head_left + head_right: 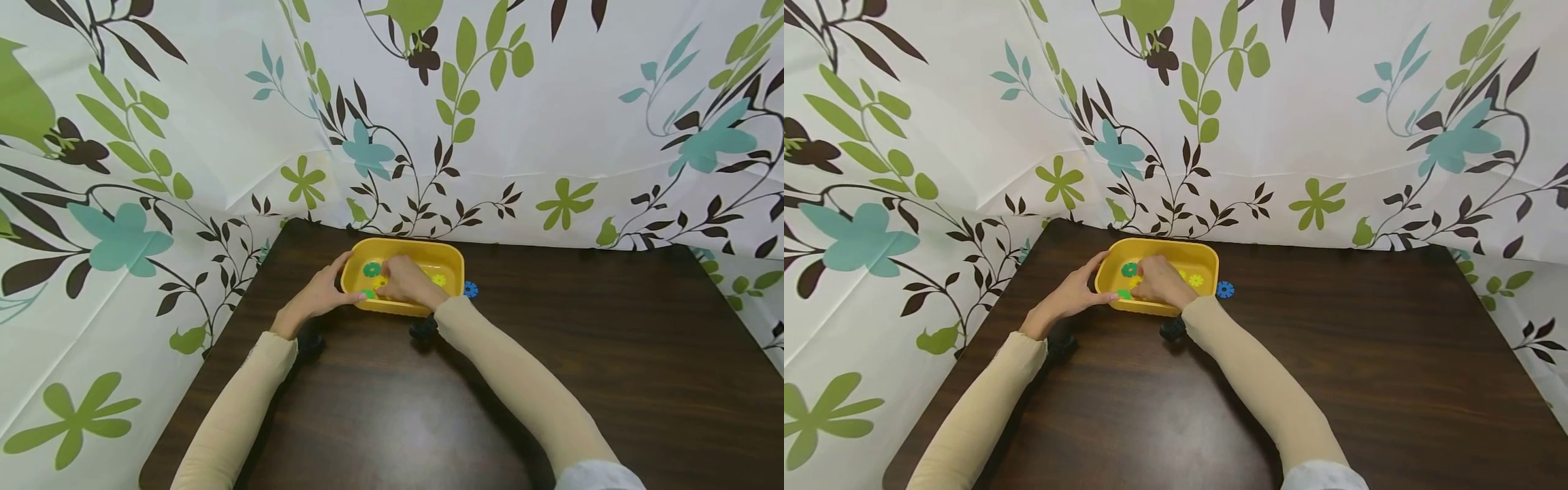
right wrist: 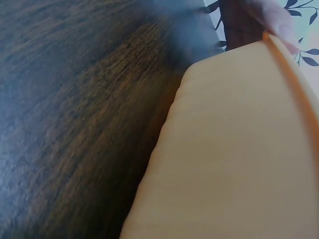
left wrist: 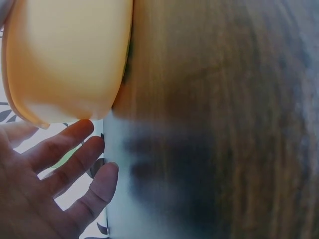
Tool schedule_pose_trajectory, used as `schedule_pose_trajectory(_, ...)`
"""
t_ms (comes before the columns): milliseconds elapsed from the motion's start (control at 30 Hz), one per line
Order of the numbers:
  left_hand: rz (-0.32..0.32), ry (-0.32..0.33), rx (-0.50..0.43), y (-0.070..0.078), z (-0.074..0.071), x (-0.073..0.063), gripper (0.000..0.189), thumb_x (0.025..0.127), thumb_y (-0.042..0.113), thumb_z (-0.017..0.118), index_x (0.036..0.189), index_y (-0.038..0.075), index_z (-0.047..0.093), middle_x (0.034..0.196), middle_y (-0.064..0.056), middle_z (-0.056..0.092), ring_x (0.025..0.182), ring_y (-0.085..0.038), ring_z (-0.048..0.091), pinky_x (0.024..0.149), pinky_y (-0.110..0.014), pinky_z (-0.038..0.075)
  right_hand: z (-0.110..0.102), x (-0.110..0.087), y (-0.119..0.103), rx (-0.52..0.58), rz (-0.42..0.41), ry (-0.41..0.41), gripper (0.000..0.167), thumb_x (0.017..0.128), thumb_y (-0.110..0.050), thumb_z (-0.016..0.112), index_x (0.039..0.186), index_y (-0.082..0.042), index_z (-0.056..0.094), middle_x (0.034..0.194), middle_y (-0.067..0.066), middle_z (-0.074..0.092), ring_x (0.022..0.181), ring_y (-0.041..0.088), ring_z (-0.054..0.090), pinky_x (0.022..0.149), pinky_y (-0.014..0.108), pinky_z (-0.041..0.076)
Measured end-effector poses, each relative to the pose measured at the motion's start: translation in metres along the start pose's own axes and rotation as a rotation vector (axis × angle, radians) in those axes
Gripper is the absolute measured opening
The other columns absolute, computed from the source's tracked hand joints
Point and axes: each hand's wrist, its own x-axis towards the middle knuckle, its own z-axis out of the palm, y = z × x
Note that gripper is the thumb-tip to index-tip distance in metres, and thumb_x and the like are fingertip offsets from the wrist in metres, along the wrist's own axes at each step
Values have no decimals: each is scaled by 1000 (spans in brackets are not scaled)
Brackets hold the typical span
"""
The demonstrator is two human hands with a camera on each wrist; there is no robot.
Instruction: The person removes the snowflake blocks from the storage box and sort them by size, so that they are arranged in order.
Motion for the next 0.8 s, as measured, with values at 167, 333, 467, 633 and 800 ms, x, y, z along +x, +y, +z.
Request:
schedule_pose_trajectory(167, 28, 13, 1, -2, 1, 1, 113, 90, 60, 82, 176, 25, 18, 172, -19, 42, 144, -43, 51, 125, -69, 41, -7, -7, 3, 30, -28, 54, 45, 90, -25, 85, 126, -1, 77, 123, 14, 76, 104, 24, 65, 98, 39, 60)
schedule_pose_trajectory(333, 34, 20, -10, -2, 0, 1, 113, 90, 57, 84, 176, 25, 18, 176, -17, 38, 152, -44, 47, 127, -70, 38, -18, -17, 4, 47, -45, 101, 47, 87, -24, 84, 126, 2, 76, 127, 18, 76, 113, 29, 68, 105, 43, 59)
schedule_pose_trajectory(467, 28, 13, -15, 0, 1, 2, 115, 90, 56, 85, 176, 24, 17, 178, -17, 35, 155, -45, 44, 128, -71, 36, -26, -27, 8, 70, -62, 129, 49, 88, -26, 85, 126, 3, 76, 127, 18, 75, 117, 31, 68, 109, 44, 58)
schedule_pose_trajectory(633, 21, 11, -34, -2, 2, 2, 115, 89, 57, 85, 176, 25, 17, 178, -16, 35, 156, -43, 44, 129, -70, 35, -36, -41, 17, 99, -47, 169, 52, 87, -26, 86, 129, 2, 75, 128, 18, 75, 119, 33, 66, 110, 47, 56)
schedule_pose_trajectory(800, 27, 16, -53, -3, 2, 3, 116, 88, 57, 86, 176, 24, 18, 177, -15, 37, 155, -41, 45, 130, -68, 35, -46, -56, 27, 99, -37, 206, 52, 88, -28, 84, 130, 1, 75, 127, 18, 73, 119, 34, 67, 107, 48, 57)
